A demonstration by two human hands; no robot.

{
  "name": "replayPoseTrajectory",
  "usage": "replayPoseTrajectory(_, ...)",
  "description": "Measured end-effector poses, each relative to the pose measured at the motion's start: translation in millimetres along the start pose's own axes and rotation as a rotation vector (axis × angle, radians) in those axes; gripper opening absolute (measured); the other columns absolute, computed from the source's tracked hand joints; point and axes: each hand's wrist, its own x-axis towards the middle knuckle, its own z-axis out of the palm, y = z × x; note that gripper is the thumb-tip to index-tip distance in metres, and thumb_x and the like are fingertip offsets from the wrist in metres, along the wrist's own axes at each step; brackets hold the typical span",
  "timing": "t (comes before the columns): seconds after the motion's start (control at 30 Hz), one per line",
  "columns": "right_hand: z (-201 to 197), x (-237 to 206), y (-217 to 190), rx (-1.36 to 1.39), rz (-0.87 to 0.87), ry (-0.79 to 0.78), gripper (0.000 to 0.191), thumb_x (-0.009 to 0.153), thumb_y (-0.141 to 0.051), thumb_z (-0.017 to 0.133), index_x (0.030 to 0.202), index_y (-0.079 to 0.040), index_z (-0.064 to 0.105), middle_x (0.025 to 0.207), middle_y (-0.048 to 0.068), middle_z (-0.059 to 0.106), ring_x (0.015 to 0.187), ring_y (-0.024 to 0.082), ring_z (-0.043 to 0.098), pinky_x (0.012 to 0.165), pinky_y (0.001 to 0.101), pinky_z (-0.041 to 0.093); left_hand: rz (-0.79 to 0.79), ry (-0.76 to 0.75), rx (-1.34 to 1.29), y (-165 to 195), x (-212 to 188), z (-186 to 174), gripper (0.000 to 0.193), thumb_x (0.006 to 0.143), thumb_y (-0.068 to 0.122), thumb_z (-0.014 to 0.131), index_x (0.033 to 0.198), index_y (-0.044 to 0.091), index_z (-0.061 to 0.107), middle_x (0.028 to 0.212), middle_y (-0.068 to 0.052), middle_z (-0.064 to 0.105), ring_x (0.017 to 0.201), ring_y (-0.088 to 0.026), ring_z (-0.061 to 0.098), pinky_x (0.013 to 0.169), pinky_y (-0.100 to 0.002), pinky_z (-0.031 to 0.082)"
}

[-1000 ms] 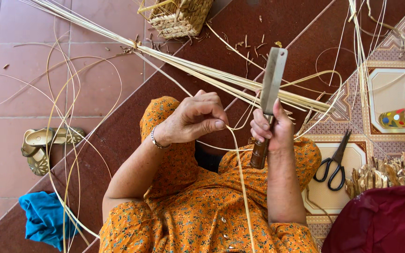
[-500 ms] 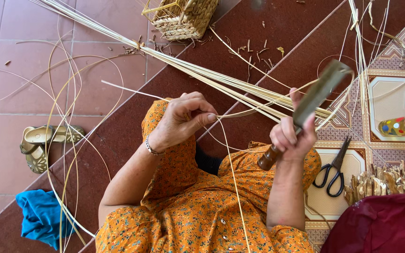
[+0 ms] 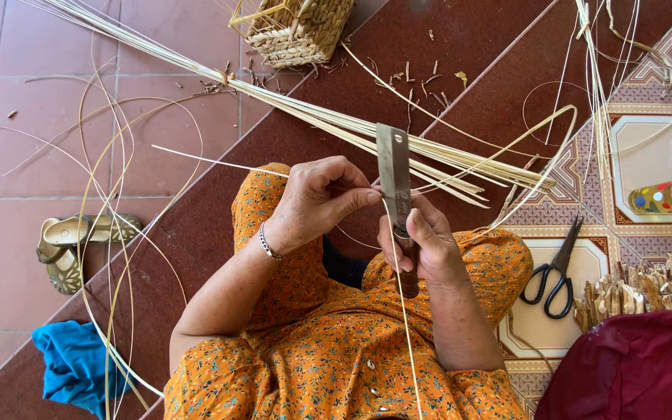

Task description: The person sits on the floor and uses a machete to split long bamboo strips into thinner strands. They repeatedly position the strips and shave them with the blade, occasionally using scissors to trim excess material.

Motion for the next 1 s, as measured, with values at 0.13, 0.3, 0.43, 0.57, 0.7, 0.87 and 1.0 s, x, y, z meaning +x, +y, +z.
replayPoseTrajectory(0.13, -0.4, 0.3, 4.7, 0.045, -0.03, 0.026, 0.042, 0.115, -0.036, 0.049, 0.142, -0.003, 0.053, 0.067, 0.004, 0.055, 0.045, 0.008, 0.042, 0.04, 0.0251, 0.039, -0.058, 0.018, 0.018, -3.6, -0.7, 0.0, 0.024, 0.087, 0.02, 0.085, 0.089, 0.001, 0.07, 0.08, -0.003, 0.075, 0.073, -0.003, 0.069, 0.063, -0.022, 0.059)
replayPoseTrajectory(0.3, -24.2, 3.2, 3.1, 0.091, -0.037, 0.01, 0.047, 0.111, -0.039, 0.049, 0.14, -0.002, 0.058, 0.061, 0.002, 0.054, 0.04, 0.007, 0.041, 0.035, 0.0258, 0.039, 0.038, -0.024, 0.167, -25.1, 6.6, -22.9, 0.019, 0.09, 0.017, 0.083, 0.092, 0.003, 0.072, 0.078, -0.002, 0.067, 0.069, -0.008, 0.06, 0.06, -0.026, 0.052)
replayPoseTrajectory(0.43, -55.2, 15.1, 9.8, 0.203, 0.015, -0.024, 0.053, 0.11, -0.046, 0.052, 0.142, -0.004, 0.053, 0.059, 0.0, 0.05, 0.039, 0.007, 0.038, 0.034, 0.0264, 0.038, 0.129, -0.132, 0.084, -59.1, 23.1, -31.7, 0.011, 0.096, 0.016, 0.076, 0.094, 0.006, 0.071, 0.085, 0.002, 0.066, 0.075, -0.009, 0.062, 0.066, -0.027, 0.054)
replayPoseTrajectory(0.57, -78.8, 24.3, 28.3, 0.318, 0.103, 0.086, 0.061, 0.106, -0.053, 0.054, 0.144, -0.005, 0.049, 0.058, -0.003, 0.044, 0.038, 0.006, 0.034, 0.033, 0.0246, 0.036, 0.184, -0.186, -0.059, -86.5, 35.9, -28.2, 0.01, 0.1, 0.013, 0.075, 0.099, 0.003, 0.071, 0.087, -0.001, 0.063, 0.079, -0.01, 0.057, 0.07, -0.028, 0.049)
replayPoseTrajectory(0.7, -97.0, 26.2, 39.2, 0.249, 0.097, 0.139, 0.062, 0.104, -0.054, 0.054, 0.144, -0.006, 0.05, 0.058, -0.005, 0.041, 0.039, 0.006, 0.033, 0.034, 0.0239, 0.035, 0.091, -0.204, -0.072, -94.8, 37.8, -24.4, 0.012, 0.099, 0.015, 0.075, 0.098, 0.004, 0.071, 0.084, 0.001, 0.066, 0.077, -0.007, 0.058, 0.068, -0.026, 0.051)
replayPoseTrajectory(0.87, -120.4, 29.9, 36.9, 0.177, 0.065, 0.183, 0.06, 0.106, -0.056, 0.051, 0.142, -0.007, 0.05, 0.058, -0.005, 0.041, 0.039, 0.006, 0.034, 0.034, 0.0241, 0.035, -0.044, -0.117, 0.054, -99.5, 39.9, -29.4, 0.013, 0.094, 0.017, 0.076, 0.097, 0.005, 0.073, 0.084, 0.003, 0.071, 0.076, -0.004, 0.062, 0.067, -0.023, 0.055)
replayPoseTrajectory(1.0, -135.0, 37.8, 35.5, 0.138, 0.093, 0.211, 0.063, 0.105, -0.057, 0.049, 0.144, -0.008, 0.05, 0.058, -0.006, 0.04, 0.04, 0.005, 0.034, 0.035, 0.0227, 0.035, -0.094, -0.183, 0.099, -111.6, 49.4, -40.6, 0.014, 0.096, 0.019, 0.076, 0.097, 0.005, 0.074, 0.084, 0.001, 0.069, 0.075, -0.006, 0.059, 0.066, -0.024, 0.052)
